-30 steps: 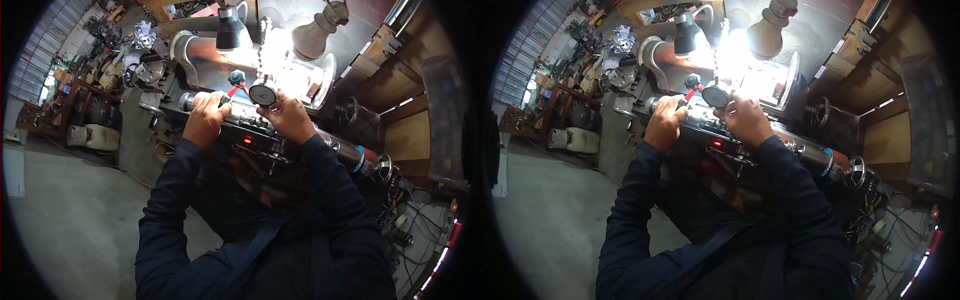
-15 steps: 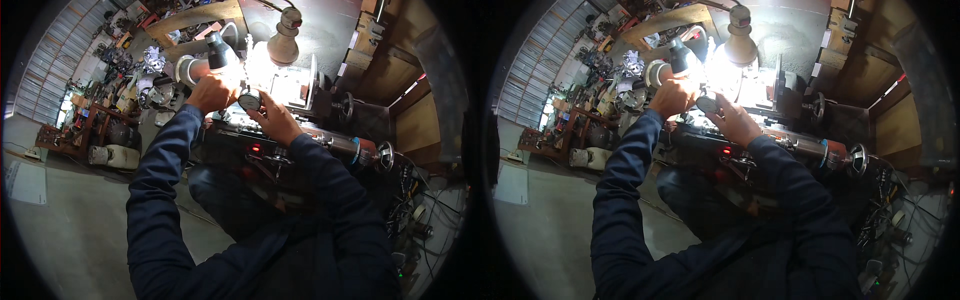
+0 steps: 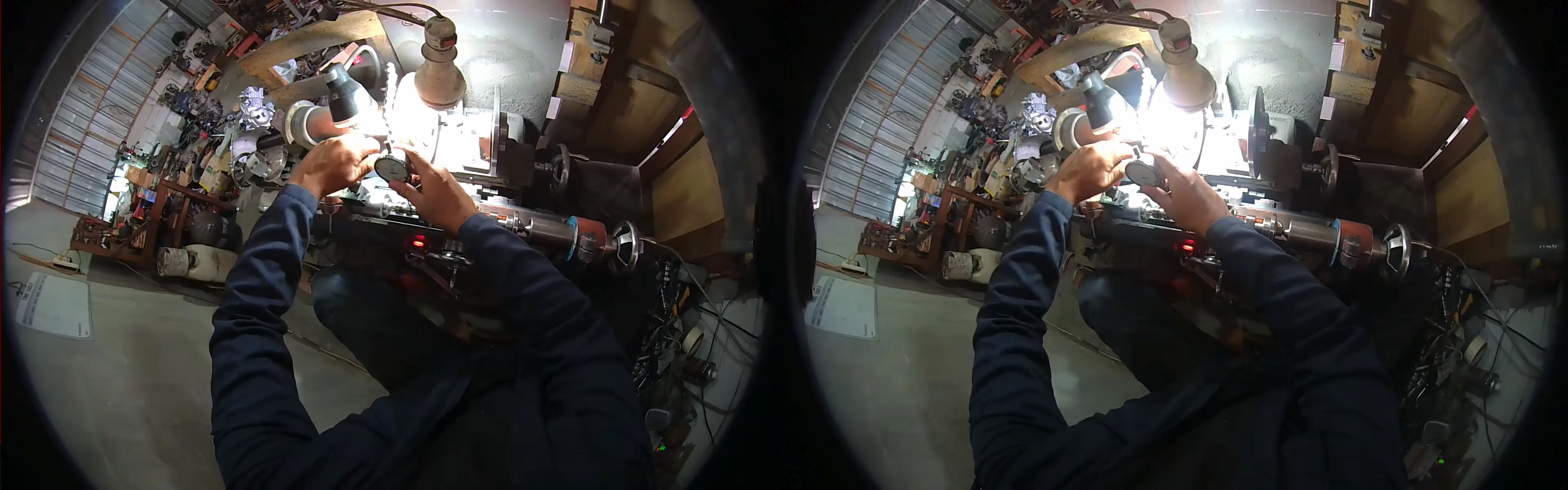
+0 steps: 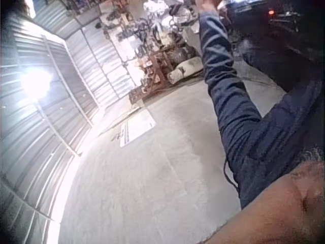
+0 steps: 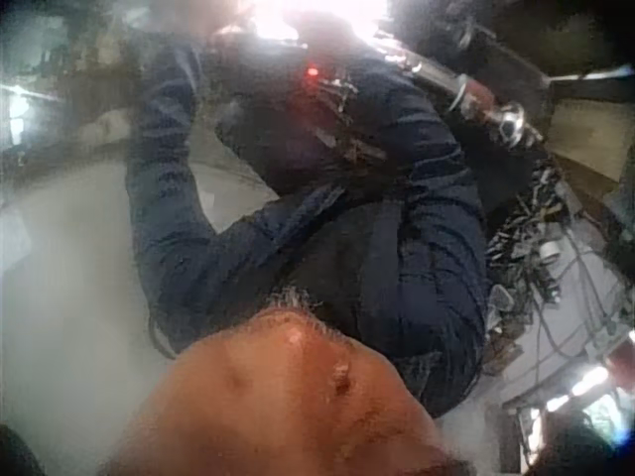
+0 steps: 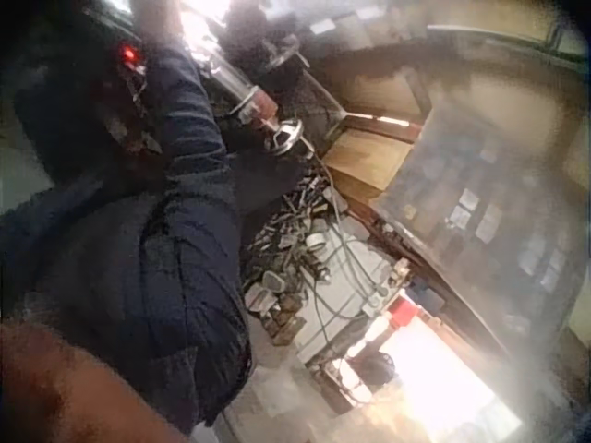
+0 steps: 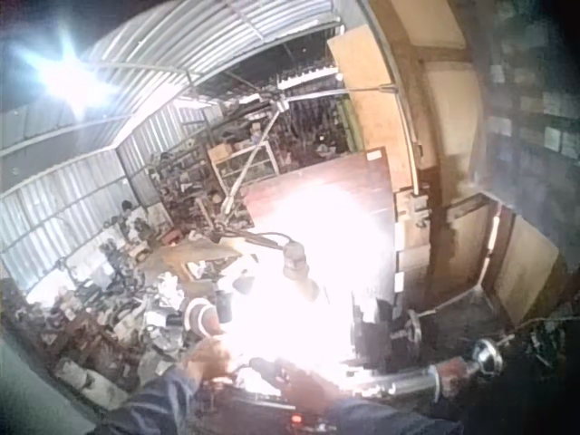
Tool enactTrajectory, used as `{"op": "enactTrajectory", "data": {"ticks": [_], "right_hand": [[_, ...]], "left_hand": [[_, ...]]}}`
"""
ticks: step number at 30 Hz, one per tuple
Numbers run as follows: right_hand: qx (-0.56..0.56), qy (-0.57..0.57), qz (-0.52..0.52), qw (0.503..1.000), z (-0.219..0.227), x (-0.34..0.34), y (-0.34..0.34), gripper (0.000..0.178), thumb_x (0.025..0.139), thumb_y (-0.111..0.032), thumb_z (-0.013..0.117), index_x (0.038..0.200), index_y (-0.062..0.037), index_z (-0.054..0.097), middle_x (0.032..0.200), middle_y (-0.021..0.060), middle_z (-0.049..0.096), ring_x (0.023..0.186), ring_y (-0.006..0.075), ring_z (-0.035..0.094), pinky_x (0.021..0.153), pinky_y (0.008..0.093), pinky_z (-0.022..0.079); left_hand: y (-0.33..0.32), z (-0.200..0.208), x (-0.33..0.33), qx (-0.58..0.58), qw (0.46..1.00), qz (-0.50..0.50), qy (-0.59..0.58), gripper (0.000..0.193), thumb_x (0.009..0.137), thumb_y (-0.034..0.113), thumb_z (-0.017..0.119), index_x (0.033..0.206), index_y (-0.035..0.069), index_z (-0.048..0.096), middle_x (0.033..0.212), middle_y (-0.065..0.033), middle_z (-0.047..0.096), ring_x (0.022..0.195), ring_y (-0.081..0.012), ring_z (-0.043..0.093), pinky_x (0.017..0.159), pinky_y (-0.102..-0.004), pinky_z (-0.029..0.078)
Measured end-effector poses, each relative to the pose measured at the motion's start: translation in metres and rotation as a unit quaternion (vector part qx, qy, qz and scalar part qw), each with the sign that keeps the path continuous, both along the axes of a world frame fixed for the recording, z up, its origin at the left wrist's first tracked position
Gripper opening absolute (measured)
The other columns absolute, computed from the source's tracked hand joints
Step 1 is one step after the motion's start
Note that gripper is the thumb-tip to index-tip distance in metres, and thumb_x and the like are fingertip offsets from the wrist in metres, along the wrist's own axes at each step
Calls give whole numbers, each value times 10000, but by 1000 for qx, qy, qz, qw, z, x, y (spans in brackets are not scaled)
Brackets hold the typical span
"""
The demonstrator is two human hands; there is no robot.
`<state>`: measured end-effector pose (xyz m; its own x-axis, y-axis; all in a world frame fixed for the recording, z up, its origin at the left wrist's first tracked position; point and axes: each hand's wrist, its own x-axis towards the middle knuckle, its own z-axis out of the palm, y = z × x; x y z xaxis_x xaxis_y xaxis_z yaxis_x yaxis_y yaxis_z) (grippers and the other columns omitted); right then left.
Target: The person places a camshaft into a grinding machine, uses a dial indicator to check the alignment, and then grinds the camshaft lobes using the grinding wheel.
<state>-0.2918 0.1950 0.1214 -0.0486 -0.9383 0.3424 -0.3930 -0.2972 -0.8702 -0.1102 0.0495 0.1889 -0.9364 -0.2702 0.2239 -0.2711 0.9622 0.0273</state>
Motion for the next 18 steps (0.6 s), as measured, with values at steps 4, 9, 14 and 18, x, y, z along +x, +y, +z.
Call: {"op": "enactTrajectory", "data": {"ticks": [4,9,14,18], "right_hand": [[17,-17,-7,1000,2,4,2,597,905,-281,689,1400,-62,437,1057,224,679,953,379,681,805,426,520],[17,-33,-3,999,-4,3,0,595,891,-269,697,1400,-93,444,1018,223,676,897,389,677,767,439,519],[26,-32,6,999,4,7,0,590,896,-246,688,1409,-95,439,1070,224,674,928,389,676,793,438,519],[32,-48,25,998,10,3,-5,587,889,-211,692,1408,-95,444,1130,222,665,983,382,673,833,441,516]], "left_hand": [[-2,-18,-5,-89,971,176,-137,130,824,135,635,933,80,679,925,-136,680,861,-233,682,682,-363,572],[-5,0,-8,-206,976,30,-65,251,794,115,659,1033,54,700,1020,-103,685,870,-227,687,713,-331,568],[-18,-19,3,-23,989,135,-63,184,826,150,640,955,24,679,822,-132,674,750,-263,684,666,-374,547],[-30,-22,8,19,963,265,-34,367,958,301,543,827,-24,655,760,-195,686,644,-326,681,664,-425,529]]}}
